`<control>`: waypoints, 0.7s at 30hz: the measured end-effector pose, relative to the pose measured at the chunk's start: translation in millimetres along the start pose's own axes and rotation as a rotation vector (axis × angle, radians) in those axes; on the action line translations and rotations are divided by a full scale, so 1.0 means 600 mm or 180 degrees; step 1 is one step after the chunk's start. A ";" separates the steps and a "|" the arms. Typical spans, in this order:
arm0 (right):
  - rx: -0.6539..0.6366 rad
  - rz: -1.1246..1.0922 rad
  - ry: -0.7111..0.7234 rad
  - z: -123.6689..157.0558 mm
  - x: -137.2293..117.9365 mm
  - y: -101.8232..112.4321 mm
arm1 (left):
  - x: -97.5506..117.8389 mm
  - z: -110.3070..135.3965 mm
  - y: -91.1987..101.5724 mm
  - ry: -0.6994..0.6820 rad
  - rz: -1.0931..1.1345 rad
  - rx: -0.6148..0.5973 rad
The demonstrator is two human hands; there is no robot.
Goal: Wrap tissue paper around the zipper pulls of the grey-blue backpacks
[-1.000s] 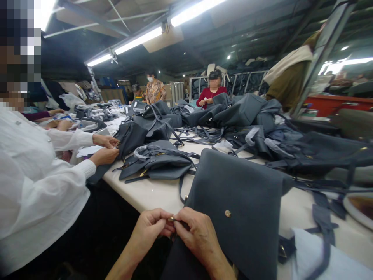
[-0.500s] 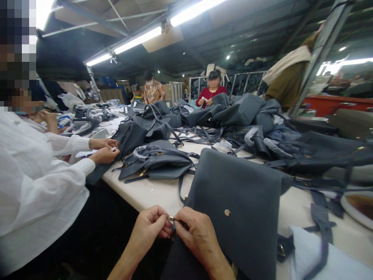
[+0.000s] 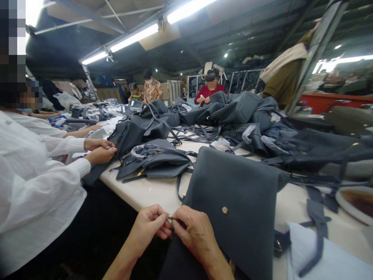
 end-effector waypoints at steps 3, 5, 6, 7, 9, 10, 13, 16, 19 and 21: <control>0.0022 0.0011 0.0021 0.000 -0.002 0.001 | -0.004 -0.001 -0.002 -0.0054 -0.0059 0.0126; 0.0029 0.0010 -0.0014 0.000 -0.002 0.001 | -0.006 0.001 -0.004 -0.0105 -0.0053 0.0170; 0.0031 0.0003 -0.0046 0.000 -0.002 0.001 | -0.006 0.002 -0.005 -0.0127 -0.0033 0.0181; 0.0028 -0.0012 -0.0086 0.000 -0.002 0.002 | -0.006 0.003 -0.005 -0.0144 -0.0001 0.0189; 0.0012 -0.0043 -0.0169 -0.001 -0.003 0.003 | -0.006 0.005 -0.007 -0.0154 0.0082 0.0212; 0.0010 -0.0062 -0.0207 -0.001 -0.003 0.004 | -0.007 0.005 -0.008 -0.0153 0.0121 0.0221; 0.0063 -0.0184 -0.0305 -0.003 -0.006 0.008 | -0.010 0.005 -0.016 -0.0155 0.0194 0.0198; 0.0116 -0.0383 -0.0375 -0.005 -0.009 0.011 | -0.015 0.005 -0.022 -0.0174 0.0281 0.0168; 0.0079 -0.0505 -0.0421 -0.005 -0.012 0.012 | -0.008 0.009 -0.013 -0.0517 0.0303 0.0307; 0.0053 -0.0521 -0.0433 -0.005 -0.013 0.013 | 0.005 0.015 -0.001 -0.0967 -0.0019 0.0467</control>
Point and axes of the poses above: each hand's wrist, its own z-axis away from the middle knuckle, its own y-axis out of the back of the hand, x = y × z, the point moved 4 cm from there along -z, towards the middle knuckle, and after that the axes turned 14 degrees about -z, right-handed, at the moved point
